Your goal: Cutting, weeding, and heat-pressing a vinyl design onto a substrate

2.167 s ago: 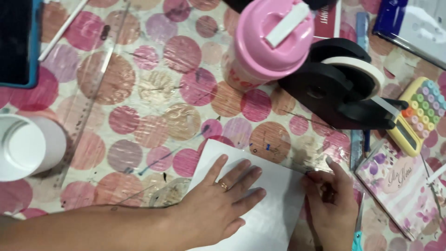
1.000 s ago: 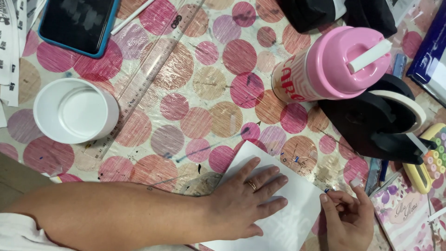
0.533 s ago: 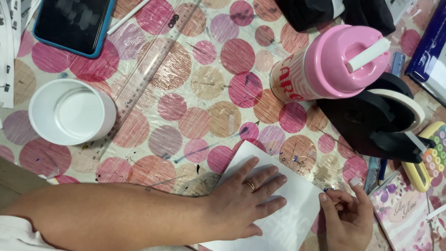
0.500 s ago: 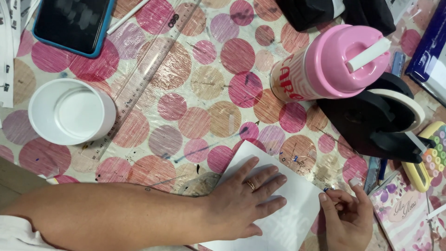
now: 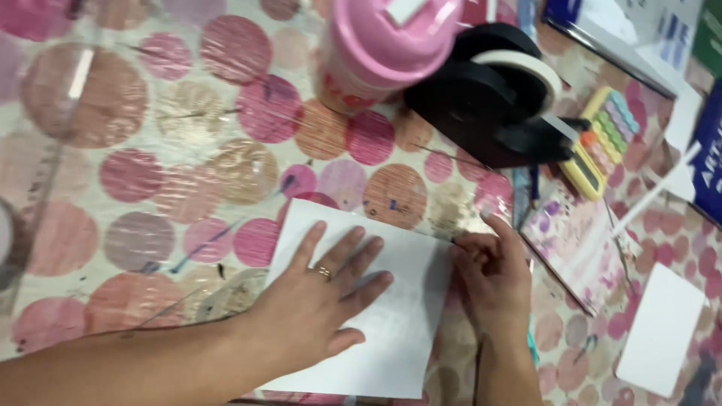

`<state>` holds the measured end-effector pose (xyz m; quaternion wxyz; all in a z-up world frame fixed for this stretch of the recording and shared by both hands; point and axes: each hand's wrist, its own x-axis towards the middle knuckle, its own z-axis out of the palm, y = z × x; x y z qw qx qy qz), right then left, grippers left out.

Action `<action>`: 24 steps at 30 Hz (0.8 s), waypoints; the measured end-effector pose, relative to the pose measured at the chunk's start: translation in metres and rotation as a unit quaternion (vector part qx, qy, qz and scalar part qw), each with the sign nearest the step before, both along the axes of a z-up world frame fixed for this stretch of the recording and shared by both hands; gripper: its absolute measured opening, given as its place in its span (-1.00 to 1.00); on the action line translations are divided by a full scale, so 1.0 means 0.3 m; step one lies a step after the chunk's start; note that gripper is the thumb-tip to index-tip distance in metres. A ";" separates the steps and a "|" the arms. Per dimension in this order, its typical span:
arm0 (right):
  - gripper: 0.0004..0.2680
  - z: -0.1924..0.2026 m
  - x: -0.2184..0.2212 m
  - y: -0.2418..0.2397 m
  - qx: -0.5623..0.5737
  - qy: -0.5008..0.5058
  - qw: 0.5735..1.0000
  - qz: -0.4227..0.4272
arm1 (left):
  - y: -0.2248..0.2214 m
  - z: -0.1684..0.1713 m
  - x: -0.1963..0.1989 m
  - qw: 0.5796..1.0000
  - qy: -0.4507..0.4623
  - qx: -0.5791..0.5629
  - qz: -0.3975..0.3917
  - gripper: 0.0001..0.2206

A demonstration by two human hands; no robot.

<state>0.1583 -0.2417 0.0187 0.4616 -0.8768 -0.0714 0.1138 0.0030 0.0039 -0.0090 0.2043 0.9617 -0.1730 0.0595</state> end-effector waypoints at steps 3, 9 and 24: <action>-0.57 0.057 0.006 0.020 -0.013 0.003 1.000 0.016 | 0.003 0.011 0.003 0.998 -0.023 0.051 0.004 -0.22; -0.58 0.074 0.037 -0.015 0.004 0.023 0.998 0.065 | 0.000 0.040 0.014 0.997 -0.034 0.063 -0.010 -0.23; -0.60 0.083 0.055 -0.034 0.001 0.035 0.996 0.082 | -0.025 0.088 0.032 0.993 -0.034 0.112 -0.021 -0.23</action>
